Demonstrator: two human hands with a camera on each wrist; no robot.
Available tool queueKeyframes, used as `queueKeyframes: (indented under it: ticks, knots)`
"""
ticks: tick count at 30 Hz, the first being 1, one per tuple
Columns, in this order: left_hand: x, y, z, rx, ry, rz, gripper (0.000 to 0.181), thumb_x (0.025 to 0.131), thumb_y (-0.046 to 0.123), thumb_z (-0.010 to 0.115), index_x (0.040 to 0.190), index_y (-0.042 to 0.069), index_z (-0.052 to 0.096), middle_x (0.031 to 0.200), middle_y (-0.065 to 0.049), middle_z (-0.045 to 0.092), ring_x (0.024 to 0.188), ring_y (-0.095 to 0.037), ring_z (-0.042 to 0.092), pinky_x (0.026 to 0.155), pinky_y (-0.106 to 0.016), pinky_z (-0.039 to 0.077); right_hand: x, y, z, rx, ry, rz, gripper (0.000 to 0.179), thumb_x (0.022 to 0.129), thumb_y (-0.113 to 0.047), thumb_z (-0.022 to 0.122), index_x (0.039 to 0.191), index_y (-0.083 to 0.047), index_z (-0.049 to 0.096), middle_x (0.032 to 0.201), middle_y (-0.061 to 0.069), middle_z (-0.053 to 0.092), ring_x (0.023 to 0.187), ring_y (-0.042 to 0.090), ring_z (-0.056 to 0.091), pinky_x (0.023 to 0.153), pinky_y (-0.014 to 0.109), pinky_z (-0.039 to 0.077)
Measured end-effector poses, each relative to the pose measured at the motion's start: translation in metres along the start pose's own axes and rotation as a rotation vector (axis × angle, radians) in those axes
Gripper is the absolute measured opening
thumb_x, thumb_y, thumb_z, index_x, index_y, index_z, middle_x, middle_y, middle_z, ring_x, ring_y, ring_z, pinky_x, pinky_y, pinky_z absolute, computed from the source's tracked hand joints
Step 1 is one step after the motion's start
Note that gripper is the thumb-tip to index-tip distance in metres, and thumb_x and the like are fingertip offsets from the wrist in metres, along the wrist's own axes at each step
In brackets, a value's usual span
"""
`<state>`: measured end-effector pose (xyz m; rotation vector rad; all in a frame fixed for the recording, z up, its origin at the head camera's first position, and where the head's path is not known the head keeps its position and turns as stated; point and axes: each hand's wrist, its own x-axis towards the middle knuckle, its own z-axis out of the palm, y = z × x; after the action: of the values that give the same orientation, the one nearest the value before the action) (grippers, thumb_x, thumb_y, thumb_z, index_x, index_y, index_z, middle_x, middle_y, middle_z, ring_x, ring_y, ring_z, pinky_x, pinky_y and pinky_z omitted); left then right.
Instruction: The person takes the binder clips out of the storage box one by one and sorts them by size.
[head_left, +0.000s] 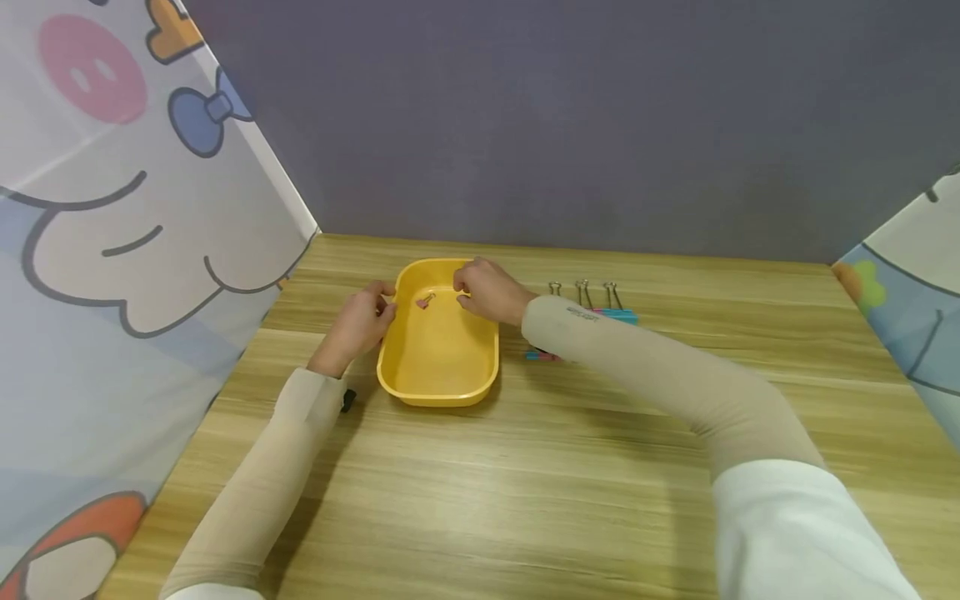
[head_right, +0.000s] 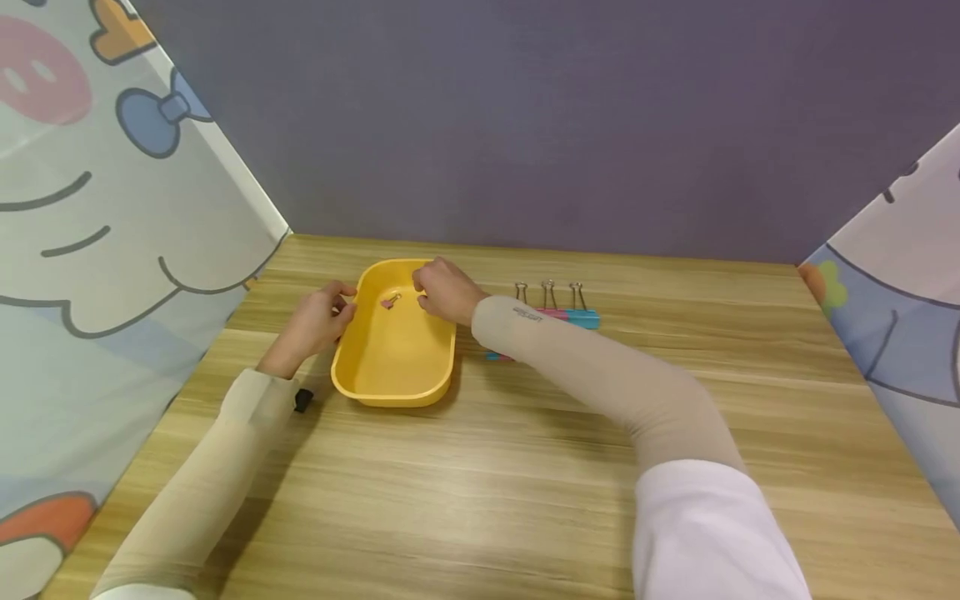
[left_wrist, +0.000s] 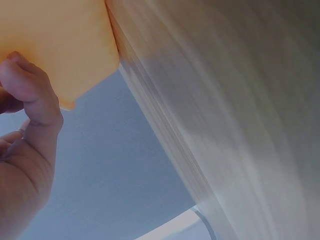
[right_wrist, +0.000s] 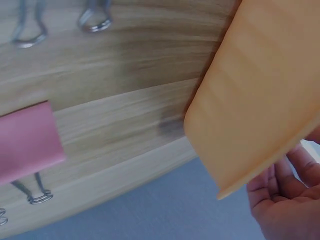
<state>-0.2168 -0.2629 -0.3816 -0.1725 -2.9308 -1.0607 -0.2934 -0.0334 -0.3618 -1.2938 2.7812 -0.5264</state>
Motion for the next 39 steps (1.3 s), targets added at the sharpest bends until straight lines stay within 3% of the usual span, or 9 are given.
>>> queueKeyframes:
  ticks: [5,7,9,12,17,22,28,35,39]
  knots:
    - [0.001,0.0,0.001,-0.009,0.002,0.007,0.031,0.097,0.007,0.05,0.125,-0.007,0.047,0.087,-0.019,0.06,0.05,-0.02,0.057,0.046,-0.031,0.051,0.006,0.001,0.006,0.009,-0.056,0.08,0.003,0.087,-0.001,0.062,0.084,-0.002,0.063,0.083,0.006,0.06,0.07,0.014,0.05,0.065,0.025,0.044]
    - [0.002,-0.001,0.002,-0.01,0.001,0.009,0.031,0.097,0.007,0.05,0.125,-0.007,0.047,0.087,-0.019,0.06,0.05,-0.02,0.057,0.046,-0.031,0.051,0.008,0.0,0.008,0.004,-0.079,0.107,0.018,0.085,0.002,0.061,0.072,-0.006,0.051,0.071,0.003,0.047,0.063,0.013,0.04,0.057,0.025,0.035]
    - [0.002,-0.002,0.002,-0.008,0.002,0.013,0.031,0.097,0.007,0.05,0.125,-0.007,0.047,0.087,-0.019,0.061,0.05,-0.019,0.057,0.046,-0.031,0.051,0.009,0.0,0.009,-0.004,-0.091,0.124,0.024,0.083,0.006,0.06,0.07,-0.008,0.046,0.068,0.002,0.041,0.061,0.013,0.036,0.055,0.025,0.032]
    - [0.003,-0.002,0.002,-0.005,0.002,0.012,0.03,0.098,0.007,0.05,0.124,-0.006,0.047,0.087,-0.019,0.061,0.05,-0.019,0.057,0.046,-0.031,0.051,0.01,-0.001,0.011,-0.009,-0.107,0.142,0.021,0.083,0.01,0.056,0.072,-0.006,0.05,0.067,0.003,0.041,0.06,0.014,0.036,0.053,0.024,0.032]
    - [0.002,-0.003,0.001,-0.012,-0.003,0.004,0.03,0.098,0.007,0.05,0.124,-0.006,0.047,0.086,-0.019,0.061,0.05,-0.02,0.057,0.046,-0.032,0.051,0.013,-0.004,0.015,-0.036,-0.131,0.187,0.014,0.087,0.011,0.052,0.089,0.0,0.061,0.072,0.006,0.052,0.062,0.016,0.047,0.055,0.023,0.044]
    - [0.001,-0.002,0.001,-0.014,-0.005,-0.003,0.029,0.098,0.007,0.049,0.124,-0.006,0.046,0.086,-0.02,0.06,0.05,-0.02,0.057,0.047,-0.032,0.051,0.017,-0.008,0.018,-0.118,-0.151,0.216,0.016,0.09,0.005,0.054,0.103,0.001,0.063,0.087,0.009,0.06,0.078,0.02,0.057,0.067,0.026,0.05]
    - [0.001,-0.001,0.001,-0.013,-0.007,-0.014,0.029,0.098,0.007,0.05,0.124,-0.005,0.047,0.086,-0.02,0.06,0.051,-0.021,0.057,0.047,-0.031,0.051,0.021,-0.011,0.02,-0.224,-0.161,0.201,0.019,0.09,0.003,0.053,0.106,0.001,0.063,0.096,0.012,0.063,0.091,0.025,0.059,0.079,0.033,0.051]
    - [0.001,-0.001,0.001,-0.018,-0.003,-0.006,0.029,0.098,0.008,0.05,0.124,-0.005,0.047,0.085,-0.019,0.06,0.05,-0.02,0.056,0.046,-0.032,0.051,0.02,-0.012,0.023,-0.244,-0.176,0.191,0.016,0.092,0.0,0.055,0.106,-0.002,0.063,0.094,0.009,0.063,0.085,0.022,0.06,0.075,0.028,0.051]
    - [0.001,-0.002,0.001,-0.023,-0.008,-0.004,0.029,0.098,0.008,0.049,0.124,-0.005,0.047,0.085,-0.019,0.06,0.051,-0.021,0.056,0.047,-0.032,0.051,0.019,-0.014,0.022,-0.156,-0.193,0.194,0.014,0.094,-0.002,0.055,0.107,-0.002,0.061,0.091,0.006,0.061,0.081,0.018,0.059,0.068,0.022,0.05]
